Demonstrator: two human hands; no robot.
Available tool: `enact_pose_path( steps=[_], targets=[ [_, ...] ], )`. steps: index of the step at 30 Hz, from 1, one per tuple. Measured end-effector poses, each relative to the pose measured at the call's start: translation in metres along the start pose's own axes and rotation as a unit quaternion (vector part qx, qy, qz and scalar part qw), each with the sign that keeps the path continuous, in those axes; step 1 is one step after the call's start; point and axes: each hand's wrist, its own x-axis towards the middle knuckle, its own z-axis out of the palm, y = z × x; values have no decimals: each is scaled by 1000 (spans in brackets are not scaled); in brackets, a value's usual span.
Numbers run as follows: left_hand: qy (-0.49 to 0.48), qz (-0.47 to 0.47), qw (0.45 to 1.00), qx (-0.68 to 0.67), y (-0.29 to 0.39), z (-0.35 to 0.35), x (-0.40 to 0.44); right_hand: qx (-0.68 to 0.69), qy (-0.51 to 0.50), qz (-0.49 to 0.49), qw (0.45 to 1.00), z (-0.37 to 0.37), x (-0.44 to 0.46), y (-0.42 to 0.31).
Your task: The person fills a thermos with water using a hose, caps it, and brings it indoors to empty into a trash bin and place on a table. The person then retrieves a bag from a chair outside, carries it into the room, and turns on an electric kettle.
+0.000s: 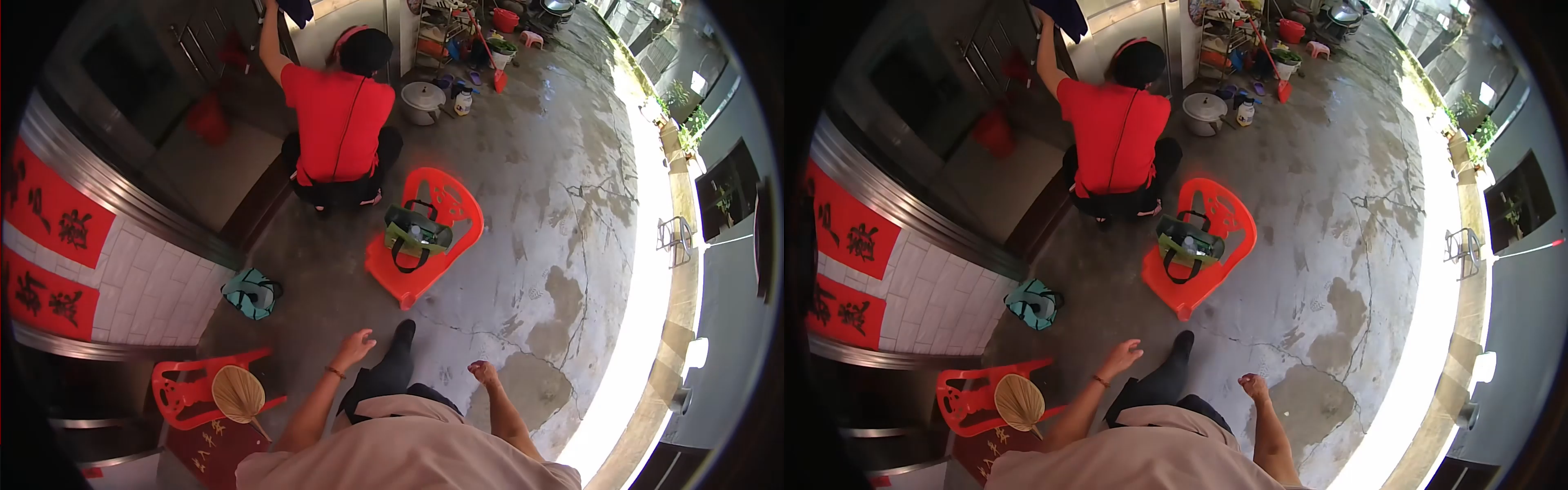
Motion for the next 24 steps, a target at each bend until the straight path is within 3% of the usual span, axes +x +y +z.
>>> enact_pose_path(
  steps=[4,8,11,13,15,17,19,20,21,24],
  targets=[
    [-28,19,999,-29,33,-4,101,52,33,-89,994,-40,76,-39],
    [-38,-4,999,-27,69,-8,187,209,11,-109,972,-84,138,-102],
    [-13,-12,1000,9,99,-8,228,238,0,-106,965,-127,168,-165],
    [61,11,996,-70,84,9,265,266,-9,-119,957,-132,217,-183],
    [84,-20,994,-61,97,9,279,286,1,-155,946,-144,250,-211],
    [111,-54,991,-50,98,15,294,194,2,-146,970,-152,291,-233],
    [175,-53,983,-29,80,32,316,252,45,-212,943,-137,339,-242],
    [169,-74,982,-34,83,35,319,199,30,-203,958,-149,343,-256],
    [188,-94,976,-64,95,31,326,143,9,-190,971,-165,347,-275],
    [245,-135,937,-209,120,32,333,212,-44,-158,963,-156,374,-289]
  ],
)
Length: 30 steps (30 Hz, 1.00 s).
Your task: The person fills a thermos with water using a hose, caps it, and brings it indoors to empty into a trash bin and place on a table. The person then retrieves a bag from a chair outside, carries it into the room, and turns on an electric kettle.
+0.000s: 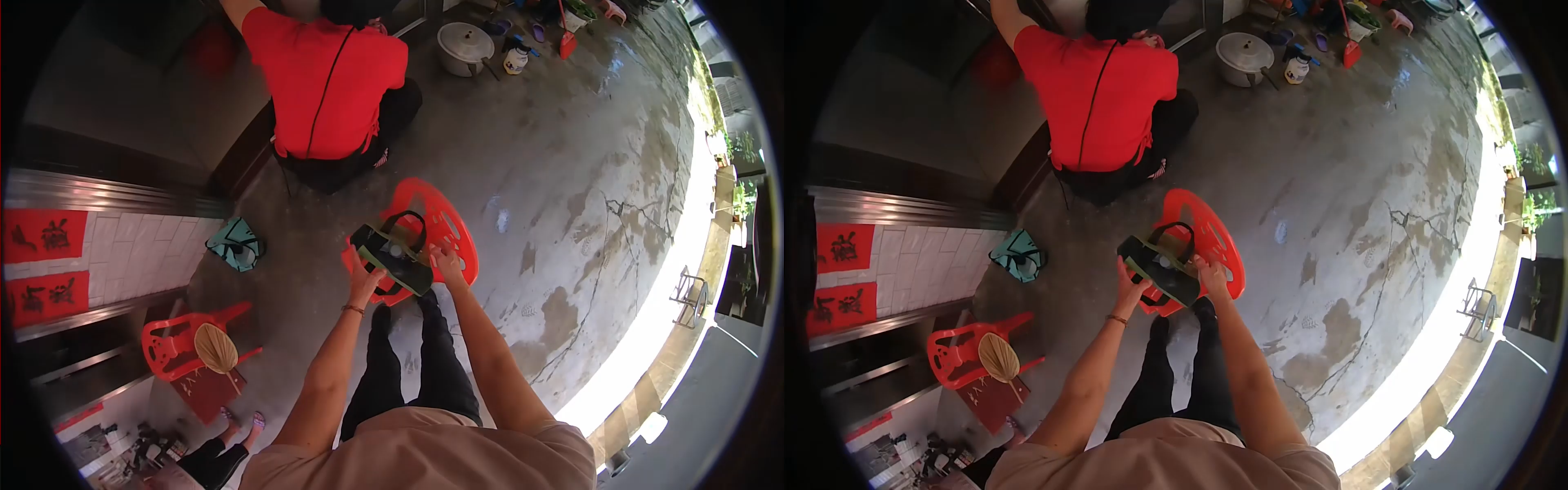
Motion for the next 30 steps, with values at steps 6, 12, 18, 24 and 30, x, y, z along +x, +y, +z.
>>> enact_pose_path(
  steps=[6,12,18,24,30],
  targets=[
    [57,-92,993,39,-21,1,-18,253,-86,110,957,22,16,-15],
    [26,-196,980,-3,-7,-16,-47,387,-101,97,911,35,29,-22],
    [162,-66,950,260,-60,4,-30,385,-99,46,916,5,18,-69],
    [20,-102,987,122,-66,3,-17,367,-116,-3,923,-10,15,-93],
    [16,-214,906,-365,-19,-13,-66,258,-185,-45,947,-12,12,-89]
  ],
)
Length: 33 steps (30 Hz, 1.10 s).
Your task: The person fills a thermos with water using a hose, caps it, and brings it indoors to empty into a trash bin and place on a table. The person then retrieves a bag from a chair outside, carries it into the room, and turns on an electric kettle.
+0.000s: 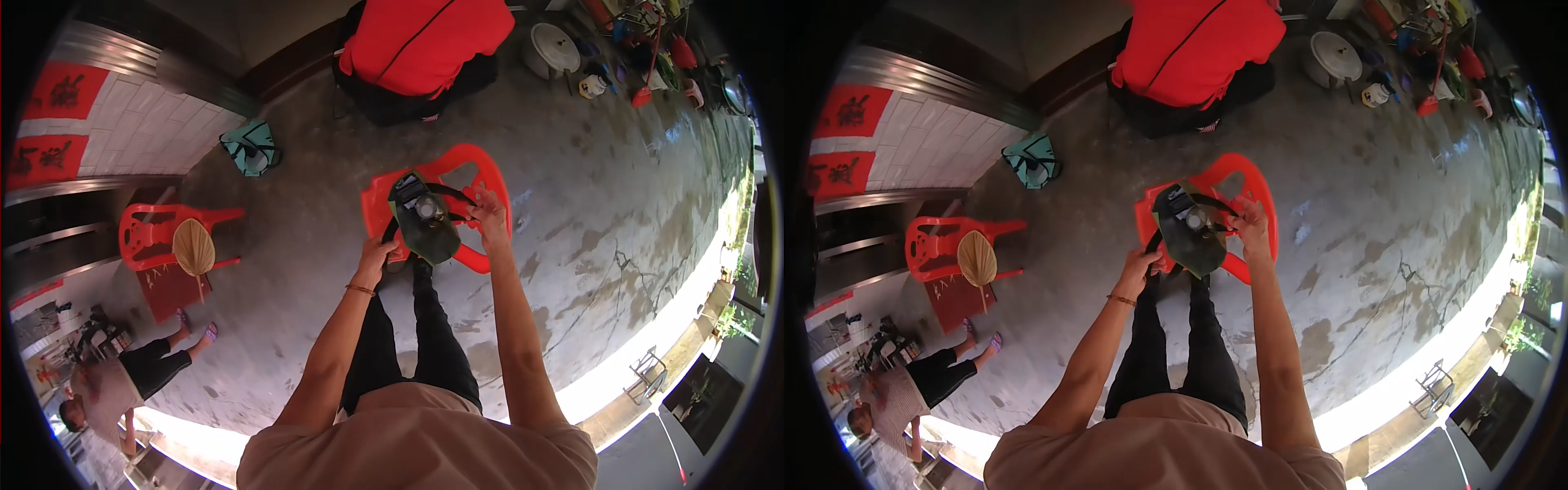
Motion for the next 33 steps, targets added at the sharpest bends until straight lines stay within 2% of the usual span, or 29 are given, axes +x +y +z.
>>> enact_pose_path(
  steps=[1,2,4,6,8,10,11,13,15,17,20,21,23,24,26,27,28,29,30,31,32,33],
  targets=[
    [-23,-33,996,-74,8,2,-14,-18,-24,-6,1000,4,-3,0],
    [-21,-28,997,-75,12,7,-25,-35,-48,-12,998,7,-7,1],
    [-52,-8,983,-178,14,23,-40,-76,-57,-27,995,16,-16,13],
    [-42,-14,982,-181,16,38,-46,-116,-80,-47,989,28,-29,16],
    [-30,-19,979,-201,23,52,-51,-295,-87,-118,944,49,-45,20],
    [-17,-10,971,-239,12,59,-48,-307,-122,-58,942,89,-79,-12],
    [-6,-6,966,-258,2,56,-42,-307,-153,-67,937,100,-89,-8],
    [11,30,945,-325,24,63,-76,-450,-186,-310,817,121,-110,1],
    [83,47,917,-387,23,58,-94,-509,-233,-295,774,140,-135,-2],
    [23,98,922,-374,-1,28,-113,-555,-315,-268,722,157,-169,-14],
    [40,135,907,-398,2,2,-170,-546,-459,-283,641,171,-216,-22],
    [16,138,915,-378,-2,-10,-190,-537,-498,-283,620,175,-229,-22],
    [-1,157,918,-365,-16,-35,-222,-556,-563,-239,563,186,-256,-39],
    [11,144,920,-365,-22,-49,-235,-556,-570,-252,550,194,-266,-52],
    [26,146,918,-367,-40,-80,-262,-508,-659,-25,553,209,-276,-72],
    [32,172,922,-345,-53,-98,-275,-451,-668,60,589,212,-276,-71],
    [40,198,925,-323,-66,-116,-287,-421,-624,74,654,207,-266,-56],
    [48,208,920,-329,-79,-132,-298,-426,-553,43,715,200,-256,-32],
    [82,210,927,-300,-98,-146,-311,-482,-473,-21,737,190,-243,3],
    [118,213,931,-271,-113,-159,-323,-547,-403,-71,730,176,-228,39],
    [151,214,932,-249,-124,-168,-336,-615,-369,-82,692,161,-214,75],
    [167,222,925,-259,-134,-178,-350,-667,-389,-68,631,140,-209,95]
  ],
)
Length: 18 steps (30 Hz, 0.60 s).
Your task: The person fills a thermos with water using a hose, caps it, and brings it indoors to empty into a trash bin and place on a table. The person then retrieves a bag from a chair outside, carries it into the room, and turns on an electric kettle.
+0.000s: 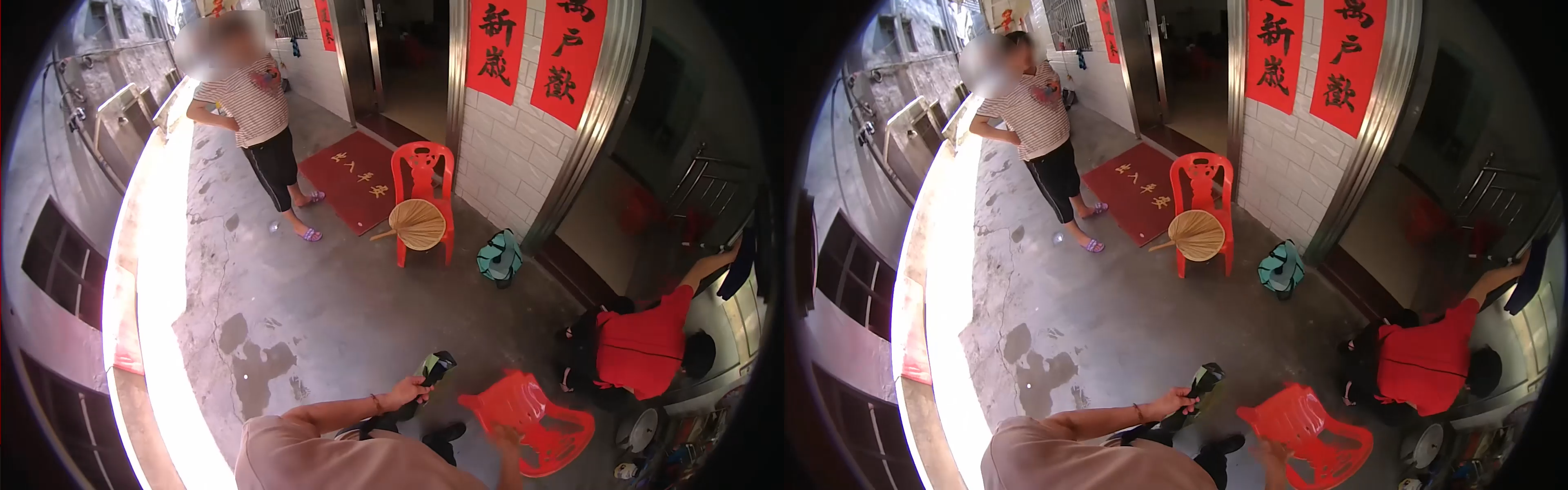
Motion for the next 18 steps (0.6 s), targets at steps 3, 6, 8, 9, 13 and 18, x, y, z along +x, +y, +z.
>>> enact_pose_path(
  steps=[3,6,8,9,13,18],
  targets=[
    [88,-1,993,74,-2,-45,-28,-254,-267,-111,923,40,-10,22],
    [164,32,984,62,-18,-98,-38,-127,-298,22,946,88,1,17],
    [235,25,958,161,-24,-133,-52,-46,-274,71,958,112,11,1],
    [262,43,955,131,-31,-147,-57,-29,-270,74,960,118,16,-7],
    [322,9,928,186,-47,-201,-84,64,-247,104,961,133,25,-28],
    [464,-36,868,172,-55,-227,-112,174,-249,178,936,136,38,-36]
  ],
)
